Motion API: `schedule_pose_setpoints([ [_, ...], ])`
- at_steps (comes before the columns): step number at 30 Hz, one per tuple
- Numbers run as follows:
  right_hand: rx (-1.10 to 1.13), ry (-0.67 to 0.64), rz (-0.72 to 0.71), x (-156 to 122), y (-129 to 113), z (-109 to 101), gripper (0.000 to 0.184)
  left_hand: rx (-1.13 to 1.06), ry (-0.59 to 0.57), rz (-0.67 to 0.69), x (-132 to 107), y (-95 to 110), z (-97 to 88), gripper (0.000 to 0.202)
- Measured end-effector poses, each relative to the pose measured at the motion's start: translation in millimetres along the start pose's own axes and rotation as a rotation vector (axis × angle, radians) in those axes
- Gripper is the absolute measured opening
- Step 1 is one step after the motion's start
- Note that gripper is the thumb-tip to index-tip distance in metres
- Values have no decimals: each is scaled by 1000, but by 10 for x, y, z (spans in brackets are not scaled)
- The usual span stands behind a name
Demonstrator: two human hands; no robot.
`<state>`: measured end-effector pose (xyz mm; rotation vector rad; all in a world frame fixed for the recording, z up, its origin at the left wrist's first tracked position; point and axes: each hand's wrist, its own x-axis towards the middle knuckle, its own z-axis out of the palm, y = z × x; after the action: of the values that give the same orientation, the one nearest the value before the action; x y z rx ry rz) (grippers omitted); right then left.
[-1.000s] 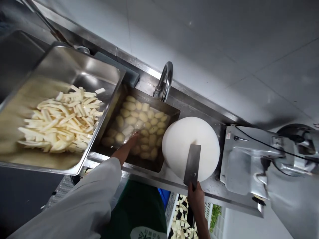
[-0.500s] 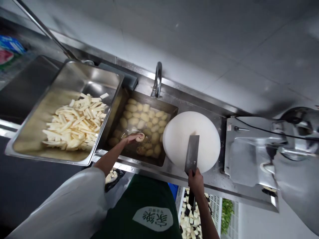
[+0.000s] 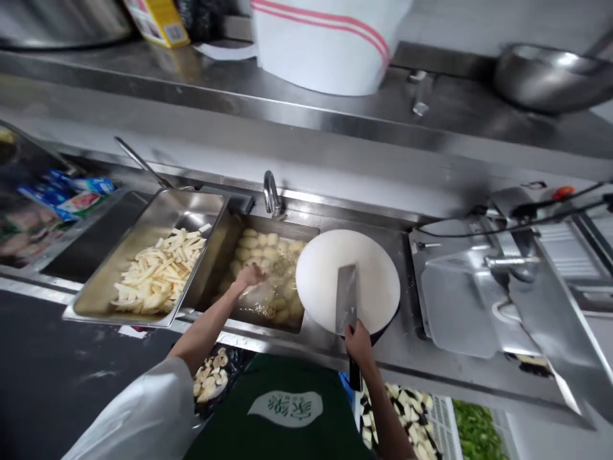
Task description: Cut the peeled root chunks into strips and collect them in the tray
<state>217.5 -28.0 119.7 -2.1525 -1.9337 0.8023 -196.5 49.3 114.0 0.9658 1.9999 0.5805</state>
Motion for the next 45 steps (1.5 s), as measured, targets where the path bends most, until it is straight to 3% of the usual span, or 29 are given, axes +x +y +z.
schedule_pose_setpoints([
  [2, -32, -43, 8, 2, 11, -41, 21, 285, 90, -32, -82, -32, 102, 37],
  [5, -82, -108, 12, 5, 27, -120, 21, 590, 99, 30, -163, 47, 214, 72],
  [7, -110, -147, 13, 7, 26, -170, 21, 653, 83, 177, -210, 227, 311, 79],
  [9, -125, -187, 14, 10, 14, -211, 21, 555, 21, 358, -263, 478, 471, 80],
  [12, -123, -216, 12, 19, -8, -258, 22, 158, -290, 462, -350, 852, 845, 83],
  [15, -108, -236, 26, 18, -14, -285, 23, -177, -643, 309, -421, 1082, 1285, 74],
  [17, -100, -258, 46, 6, -14, -294, 23, -257, -712, 192, -457, 1131, 1542, 68],
  [20, -95, -269, 67, -19, -27, -296, 24, -261, -600, 83, -509, 1089, 1794, 62],
  [23, -94, -285, 53, -41, -49, -304, 25, -245, -498, 95, -566, 976, 1871, 64],
  [25, -104, -292, 39, -57, -57, -322, 27, -219, -406, 253, -592, 897, 1859, 70],
  [27, -122, -281, 39, -76, -60, -349, 28, -167, -317, 534, -598, 830, 1847, 79],
  [30, -154, -274, 63, -104, -66, -391, 28, -104, -290, 887, -585, 766, 1909, 76],
  [32, -172, -287, 61, -116, -77, -408, 28, -99, -236, 932, -587, 741, 2007, 67],
  [36, -190, -296, 28, -127, -104, -410, 27, -105, -78, 880, -644, 703, 2179, 69],
  [40, -199, -304, 42, -131, -120, -394, 27, -77, -60, 931, -725, 681, 2150, 77],
  [42, -200, -312, 50, -125, -126, -392, 28, -61, -10, 989, -751, 699, 2095, 65],
  [45, -200, -317, 51, -105, -136, -418, 29, -23, 69, 1084, -749, 773, 2039, 21],
])
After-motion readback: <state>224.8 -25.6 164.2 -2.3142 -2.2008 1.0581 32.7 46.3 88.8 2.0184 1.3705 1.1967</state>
